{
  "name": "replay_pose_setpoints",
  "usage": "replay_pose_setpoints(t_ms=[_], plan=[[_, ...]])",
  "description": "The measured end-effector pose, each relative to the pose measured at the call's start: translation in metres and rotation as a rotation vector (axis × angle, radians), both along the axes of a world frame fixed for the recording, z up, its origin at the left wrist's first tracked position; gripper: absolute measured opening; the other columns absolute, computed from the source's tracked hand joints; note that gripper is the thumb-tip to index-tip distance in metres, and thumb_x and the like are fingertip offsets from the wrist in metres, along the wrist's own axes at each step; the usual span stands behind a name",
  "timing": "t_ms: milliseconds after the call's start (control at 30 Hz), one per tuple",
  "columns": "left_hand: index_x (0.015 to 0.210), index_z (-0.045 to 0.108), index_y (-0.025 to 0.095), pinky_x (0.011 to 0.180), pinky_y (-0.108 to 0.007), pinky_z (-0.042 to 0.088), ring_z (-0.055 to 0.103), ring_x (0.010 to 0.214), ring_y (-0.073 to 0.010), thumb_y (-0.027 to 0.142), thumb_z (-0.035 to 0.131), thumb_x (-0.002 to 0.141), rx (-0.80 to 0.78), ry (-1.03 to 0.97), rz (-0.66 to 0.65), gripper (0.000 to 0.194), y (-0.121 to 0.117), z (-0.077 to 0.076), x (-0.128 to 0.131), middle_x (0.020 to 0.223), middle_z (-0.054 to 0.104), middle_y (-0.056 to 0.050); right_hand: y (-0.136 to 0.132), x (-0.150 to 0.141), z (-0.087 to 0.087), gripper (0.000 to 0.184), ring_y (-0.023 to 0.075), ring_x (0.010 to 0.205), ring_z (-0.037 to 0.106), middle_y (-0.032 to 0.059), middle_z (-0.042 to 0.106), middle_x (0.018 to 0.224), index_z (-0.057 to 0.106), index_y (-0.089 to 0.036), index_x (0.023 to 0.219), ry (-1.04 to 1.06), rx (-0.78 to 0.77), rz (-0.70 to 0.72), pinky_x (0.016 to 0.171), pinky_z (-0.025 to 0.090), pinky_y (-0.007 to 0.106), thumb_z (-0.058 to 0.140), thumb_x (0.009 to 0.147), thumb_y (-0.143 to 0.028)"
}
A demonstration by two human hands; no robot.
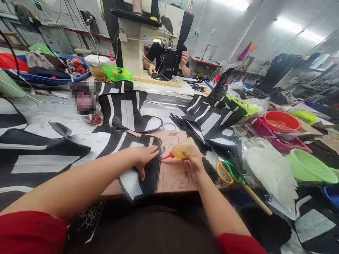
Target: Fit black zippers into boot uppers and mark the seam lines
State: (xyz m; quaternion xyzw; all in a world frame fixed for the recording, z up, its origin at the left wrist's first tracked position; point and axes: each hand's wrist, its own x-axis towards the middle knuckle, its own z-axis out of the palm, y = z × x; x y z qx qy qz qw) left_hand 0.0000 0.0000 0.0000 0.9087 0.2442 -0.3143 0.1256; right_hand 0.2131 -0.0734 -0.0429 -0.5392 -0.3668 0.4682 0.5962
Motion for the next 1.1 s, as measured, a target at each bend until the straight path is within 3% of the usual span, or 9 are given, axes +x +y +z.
replay_pose_setpoints(t_ms=[200, 367, 467, 533, 700, 833, 967, 1100], plan=[[0.139, 0.009, 0.005, 0.108, -0.043, 0.017, 0.005, 0.135, -0.0309, 0.047, 0.080, 0.037, 0.000, -0.038, 0.025, 0.132, -0.002, 0.000, 0.001, 0.145, -0.001, -0.021, -0.017, -0.005, -0.004, 0.060, 0.0228, 0.075, 0.062, 0.0051, 0.064, 0.085, 0.053, -0.017, 0.099, -0.095, 0.125, -0.129, 0.047, 0.052, 0.029, 0.077, 0.050, -0.042], [0.140, 0.008, 0.005, 0.108, -0.042, 0.016, 0.005, 0.135, -0.0302, 0.044, 0.079, 0.039, 0.002, -0.029, 0.035, 0.130, -0.004, 0.003, 0.002, 0.145, -0.001, -0.021, -0.032, -0.004, -0.007, 0.067, 0.0241, 0.074, 0.063, 0.0054, 0.066, 0.081, 0.055, -0.016, 0.104, -0.104, 0.078, 0.064, 0.061, 0.054, 0.038, 0.079, 0.047, -0.040], [0.140, 0.008, 0.006, 0.108, -0.042, 0.016, 0.005, 0.135, -0.0302, 0.044, 0.080, 0.037, 0.007, -0.028, 0.043, 0.130, -0.005, 0.003, 0.002, 0.145, -0.001, -0.021, -0.039, -0.005, -0.008, 0.064, 0.0249, 0.082, 0.063, 0.0076, 0.066, 0.090, 0.055, -0.016, 0.105, -0.100, 0.120, -0.011, 0.072, 0.053, 0.040, 0.079, 0.049, -0.040], [0.140, 0.010, 0.007, 0.108, -0.042, 0.016, 0.005, 0.135, -0.0305, 0.043, 0.080, 0.036, 0.008, -0.039, 0.048, 0.131, -0.004, 0.001, 0.003, 0.145, 0.000, -0.021, -0.043, -0.005, -0.010, 0.062, 0.0248, 0.083, 0.063, 0.0079, 0.066, 0.092, 0.056, -0.016, 0.103, -0.101, 0.130, -0.050, 0.073, 0.052, 0.040, 0.078, 0.051, -0.040], [0.140, 0.013, 0.008, 0.108, -0.043, 0.016, 0.006, 0.135, -0.0307, 0.042, 0.080, 0.034, -0.008, -0.082, 0.056, 0.129, -0.002, -0.004, 0.001, 0.145, 0.002, -0.021, -0.054, -0.002, -0.020, 0.065, 0.0234, 0.081, 0.063, 0.0049, 0.067, 0.088, 0.056, -0.017, 0.106, -0.080, 0.106, 0.057, 0.073, 0.052, 0.039, 0.079, 0.049, -0.038], [0.139, 0.012, 0.006, 0.108, -0.042, 0.017, 0.007, 0.135, -0.0306, 0.044, 0.079, 0.034, -0.006, -0.081, 0.054, 0.131, -0.002, -0.005, 0.001, 0.145, 0.003, -0.022, -0.062, -0.004, -0.024, 0.066, 0.0236, 0.085, 0.062, 0.0055, 0.065, 0.094, 0.055, -0.018, 0.106, -0.064, 0.109, -0.026, 0.078, 0.051, 0.040, 0.080, 0.048, -0.039], [0.139, 0.011, 0.005, 0.108, -0.042, 0.017, 0.006, 0.135, -0.0306, 0.047, 0.078, 0.034, -0.005, -0.072, 0.036, 0.132, -0.002, -0.005, 0.002, 0.145, 0.001, -0.022, -0.070, -0.007, -0.022, 0.073, 0.0245, 0.087, 0.062, 0.0050, 0.065, 0.093, 0.052, -0.018, 0.114, -0.093, 0.086, 0.013, 0.079, 0.050, 0.040, 0.079, 0.050, -0.041], [0.140, 0.011, 0.008, 0.108, -0.043, 0.018, 0.006, 0.135, -0.0316, 0.048, 0.078, 0.033, -0.016, -0.068, 0.043, 0.133, -0.001, -0.007, 0.002, 0.146, 0.002, -0.020, -0.066, -0.004, -0.024, 0.071, 0.0247, 0.089, 0.061, 0.0068, 0.063, 0.096, 0.052, -0.017, 0.110, -0.142, 0.085, -0.038, 0.081, 0.049, 0.042, 0.078, 0.049, -0.041]])
